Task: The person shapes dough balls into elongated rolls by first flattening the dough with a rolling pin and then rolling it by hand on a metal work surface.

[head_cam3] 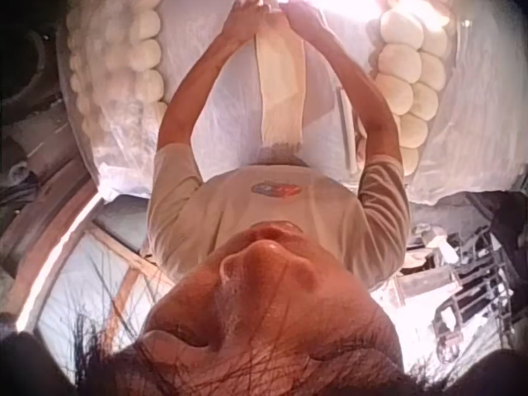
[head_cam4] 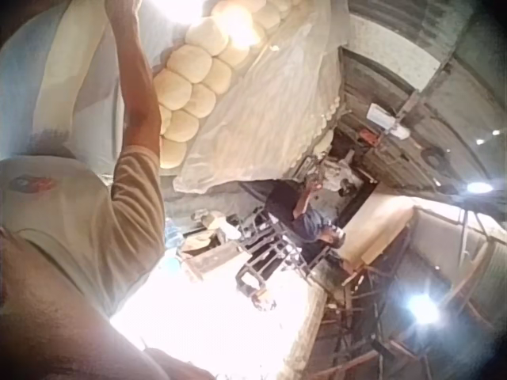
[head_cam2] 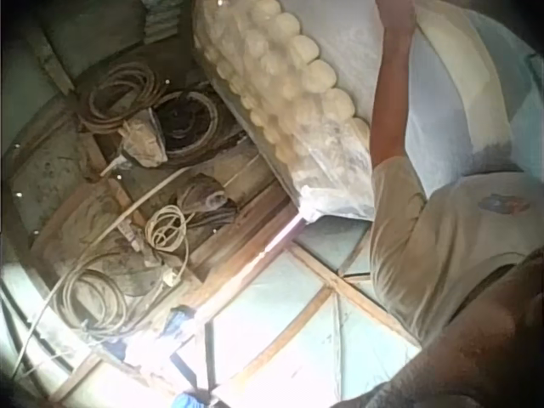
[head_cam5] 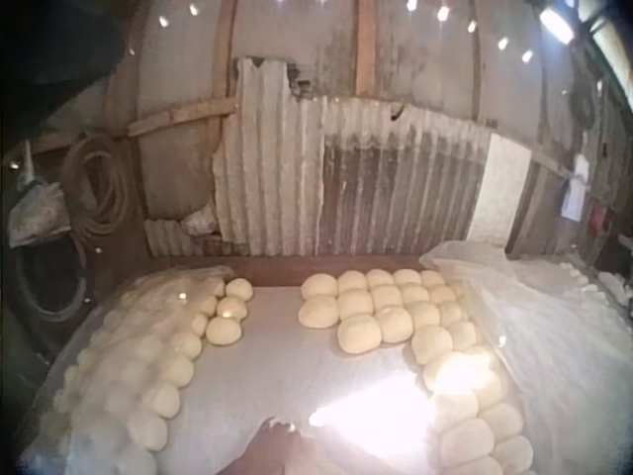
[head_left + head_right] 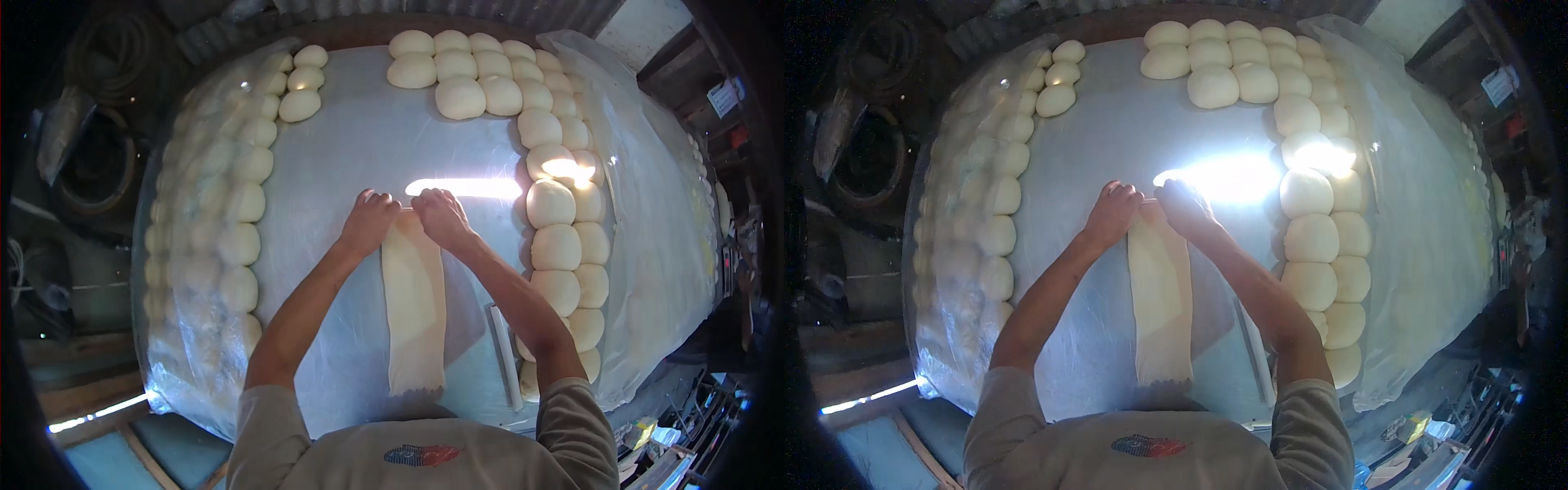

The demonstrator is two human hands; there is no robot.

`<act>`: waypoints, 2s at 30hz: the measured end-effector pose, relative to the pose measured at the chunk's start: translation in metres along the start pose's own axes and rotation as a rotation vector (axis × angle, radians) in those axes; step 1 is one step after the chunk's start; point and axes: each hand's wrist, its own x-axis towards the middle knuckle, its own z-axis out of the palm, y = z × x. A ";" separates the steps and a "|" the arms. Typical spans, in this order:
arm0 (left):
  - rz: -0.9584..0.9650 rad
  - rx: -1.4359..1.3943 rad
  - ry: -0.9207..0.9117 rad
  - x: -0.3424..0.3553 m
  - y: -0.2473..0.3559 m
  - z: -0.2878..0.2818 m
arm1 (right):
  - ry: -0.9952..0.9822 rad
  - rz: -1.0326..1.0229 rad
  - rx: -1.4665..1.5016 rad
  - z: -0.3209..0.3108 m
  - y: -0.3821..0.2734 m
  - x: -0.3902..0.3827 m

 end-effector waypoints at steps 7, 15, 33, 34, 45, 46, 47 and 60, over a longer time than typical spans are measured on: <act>0.202 0.094 0.279 -0.046 0.015 0.005 | 0.411 -0.232 -0.104 -0.003 -0.026 -0.056; -0.376 -0.146 -0.282 0.007 0.021 -0.024 | 0.179 -0.052 -0.208 -0.016 -0.026 -0.013; -0.296 -0.127 -0.330 -0.045 0.076 -0.037 | 0.009 0.074 -0.133 -0.026 -0.053 -0.075; -0.294 -0.123 -0.327 -0.048 0.080 -0.034 | -0.060 0.093 -0.239 -0.027 -0.054 -0.072; -0.267 -0.217 -0.644 -0.043 0.084 -0.084 | 0.182 0.030 -0.110 -0.015 -0.066 -0.137; -0.269 -0.208 -0.643 -0.044 0.079 -0.080 | 0.176 0.066 -0.137 -0.026 -0.073 -0.127; -0.263 -0.212 -0.274 -0.047 0.071 -0.067 | 0.184 0.064 -0.134 -0.028 -0.074 -0.115; -0.247 -0.280 -0.705 -0.102 0.114 -0.064 | 0.031 0.163 -0.095 -0.022 -0.096 -0.170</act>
